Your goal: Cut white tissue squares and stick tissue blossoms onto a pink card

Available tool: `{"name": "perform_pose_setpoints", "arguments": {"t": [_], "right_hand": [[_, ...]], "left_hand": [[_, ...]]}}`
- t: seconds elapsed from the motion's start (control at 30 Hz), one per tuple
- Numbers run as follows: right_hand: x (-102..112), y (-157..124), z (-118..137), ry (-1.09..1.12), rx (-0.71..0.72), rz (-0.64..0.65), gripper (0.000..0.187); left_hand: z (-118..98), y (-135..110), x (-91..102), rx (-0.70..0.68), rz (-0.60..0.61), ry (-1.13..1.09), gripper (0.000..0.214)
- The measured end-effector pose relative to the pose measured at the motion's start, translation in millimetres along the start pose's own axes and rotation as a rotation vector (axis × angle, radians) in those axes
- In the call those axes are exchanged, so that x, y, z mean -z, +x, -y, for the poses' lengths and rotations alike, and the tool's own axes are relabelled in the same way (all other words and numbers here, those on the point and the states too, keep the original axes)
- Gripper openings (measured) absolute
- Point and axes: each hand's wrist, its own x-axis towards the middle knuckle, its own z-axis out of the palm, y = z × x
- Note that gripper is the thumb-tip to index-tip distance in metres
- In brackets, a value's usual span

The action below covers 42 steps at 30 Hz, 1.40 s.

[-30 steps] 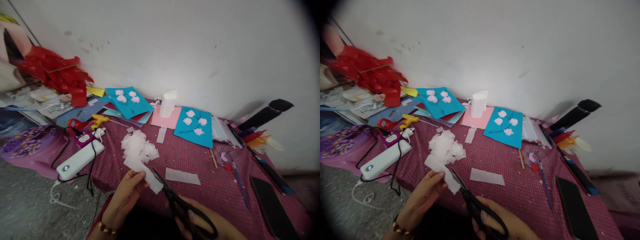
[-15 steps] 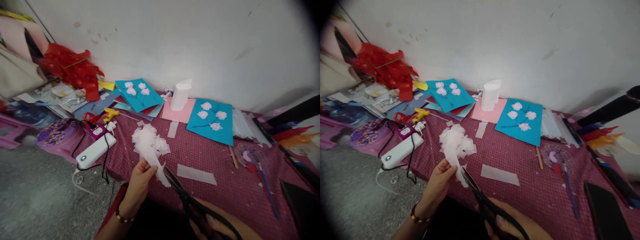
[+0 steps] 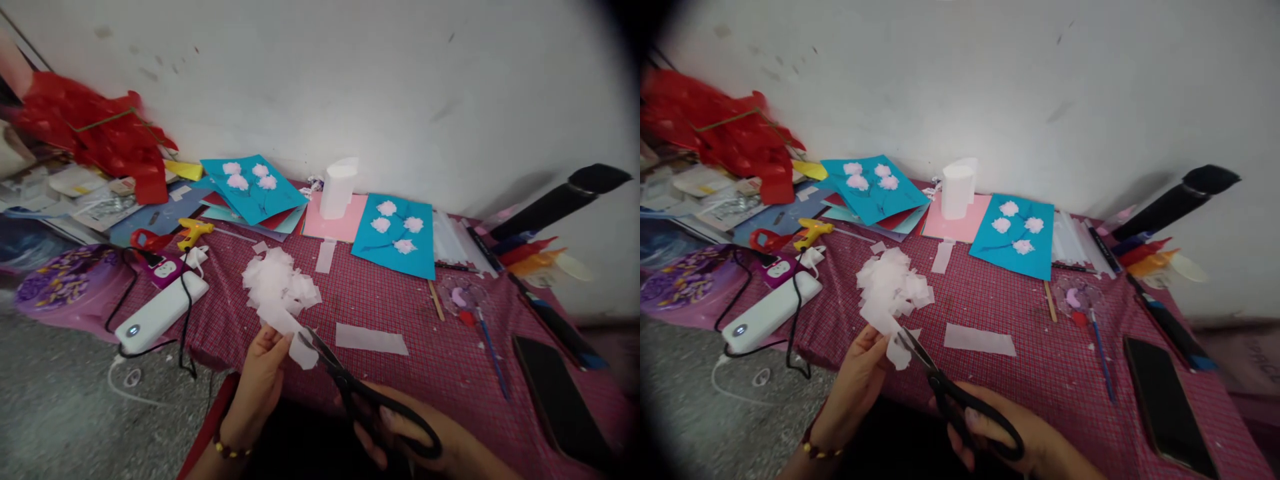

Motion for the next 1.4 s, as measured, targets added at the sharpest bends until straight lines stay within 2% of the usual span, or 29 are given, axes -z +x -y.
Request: {"name": "perform_pose_setpoints", "arguments": {"t": [0.23, 0.43, 0.73, 0.93, 1.1, 1.2, 1.4], "right_hand": [[1.7, -4.3, -2.4, 0.014, 0.019, -0.004, 0.057], [-1.0, -0.2, -2.4, 0.084, 0.025, 0.011, 0.061], [-9.0, 10.3, -13.3, 0.218, 0.124, -0.062, 0.058], [-17.2, 12.9, 0.2, 0.287, 0.089, -0.065, 0.064], [-21.3, 9.6, 5.4, 0.357, -0.001, -0.098, 0.058], [-20.1, 8.3, 4.6, 0.315, -0.007, -0.118, 0.057], [-12.6, 7.4, -1.8, 0.047, -0.021, -0.205, 0.055]], "left_hand": [[2.4, -0.1, 3.4, -0.025, -0.008, 0.092, 0.021], [6.1, -4.0, -4.0, 0.019, 0.101, 0.133, 0.023], [23.7, -6.6, -13.7, 0.094, 0.202, 0.11, 0.017], [27.7, -5.9, -15.1, 0.119, 0.209, 0.101, 0.018], [23.2, -2.6, -15.7, 0.085, 0.173, 0.118, 0.02], [20.9, -2.6, -16.9, 0.064, 0.153, 0.139, 0.021], [20.3, -2.2, -12.4, 0.052, 0.146, 0.105, 0.026]]}}
